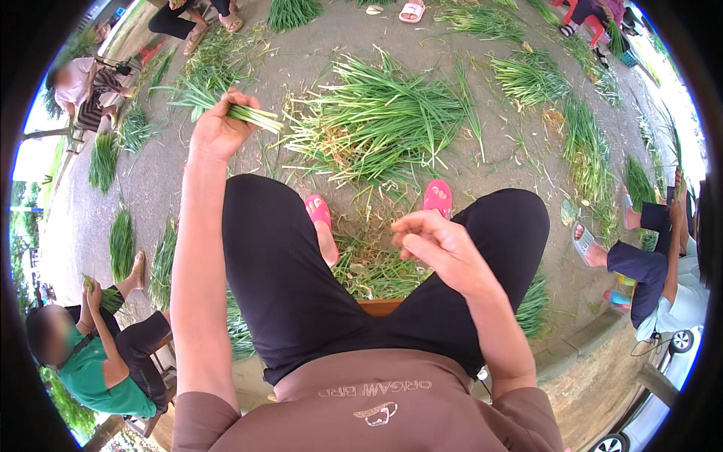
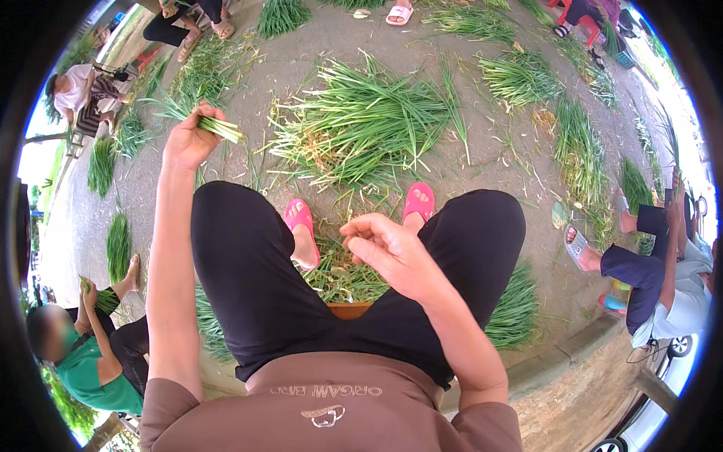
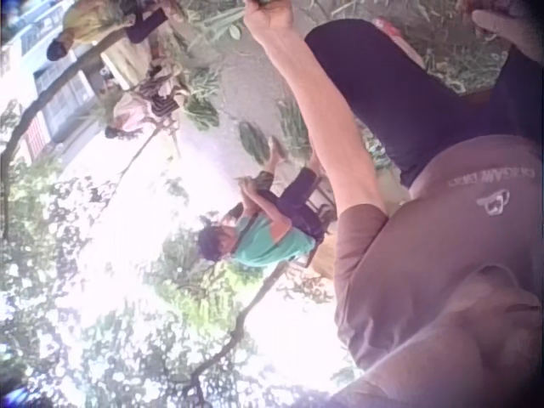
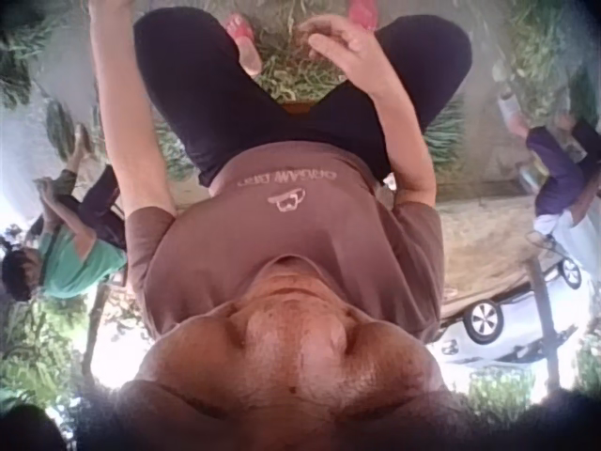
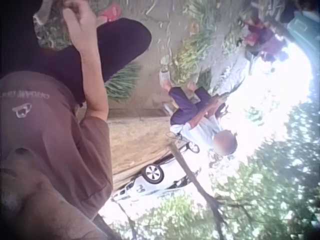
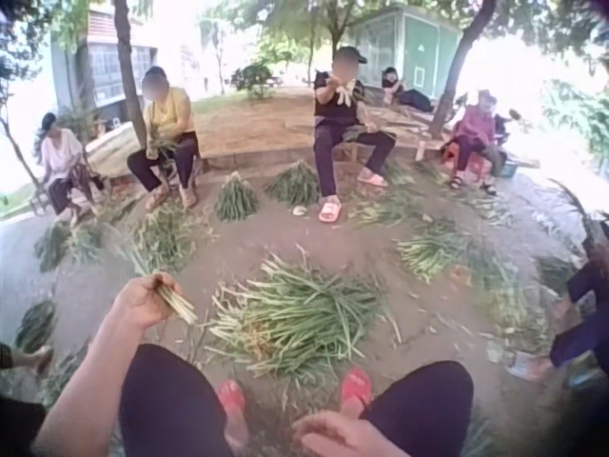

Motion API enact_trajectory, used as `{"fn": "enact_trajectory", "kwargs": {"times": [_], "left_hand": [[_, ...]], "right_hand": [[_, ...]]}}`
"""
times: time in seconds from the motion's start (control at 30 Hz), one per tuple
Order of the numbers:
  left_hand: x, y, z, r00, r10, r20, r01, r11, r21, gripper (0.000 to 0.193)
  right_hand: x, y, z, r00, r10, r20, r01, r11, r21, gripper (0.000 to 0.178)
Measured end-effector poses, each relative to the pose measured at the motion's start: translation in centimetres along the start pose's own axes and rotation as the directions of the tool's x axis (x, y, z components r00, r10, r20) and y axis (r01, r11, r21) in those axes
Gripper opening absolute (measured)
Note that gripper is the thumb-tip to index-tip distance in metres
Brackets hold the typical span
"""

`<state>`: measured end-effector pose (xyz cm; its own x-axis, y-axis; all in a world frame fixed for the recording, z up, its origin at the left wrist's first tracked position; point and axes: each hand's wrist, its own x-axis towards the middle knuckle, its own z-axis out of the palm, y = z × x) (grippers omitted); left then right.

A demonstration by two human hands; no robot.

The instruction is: The person holds a bundle of green chives by hand, sorts through the stalks to remove debris and damaged pieces, and stacks the cleaned chives together.

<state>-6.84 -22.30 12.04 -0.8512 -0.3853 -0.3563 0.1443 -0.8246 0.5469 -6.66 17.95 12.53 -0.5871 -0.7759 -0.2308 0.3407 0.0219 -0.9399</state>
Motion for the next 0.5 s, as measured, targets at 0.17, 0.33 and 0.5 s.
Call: {"fn": "enact_trajectory", "kwargs": {"times": [0.17,0.33,0.5], "left_hand": [[2.7,-3.3,-1.6,0.983,-0.12,-0.136,0.114,0.992,-0.049,0.017],[2.1,-3.6,-1.0,0.985,-0.124,-0.122,0.108,0.986,-0.125,0.015],[1.9,-4.2,-0.2,0.976,-0.106,-0.188,0.087,0.991,-0.104,0.016]], "right_hand": [[-0.1,-4.3,-4.6,0.994,-0.079,0.075,0.089,0.987,-0.133,0.021],[3.6,-8.0,-8.6,0.978,-0.197,-0.063,0.158,0.909,-0.384,0.022],[10.7,-6.7,-13.7,0.99,-0.107,-0.095,0.055,0.896,-0.441,0.029]]}}
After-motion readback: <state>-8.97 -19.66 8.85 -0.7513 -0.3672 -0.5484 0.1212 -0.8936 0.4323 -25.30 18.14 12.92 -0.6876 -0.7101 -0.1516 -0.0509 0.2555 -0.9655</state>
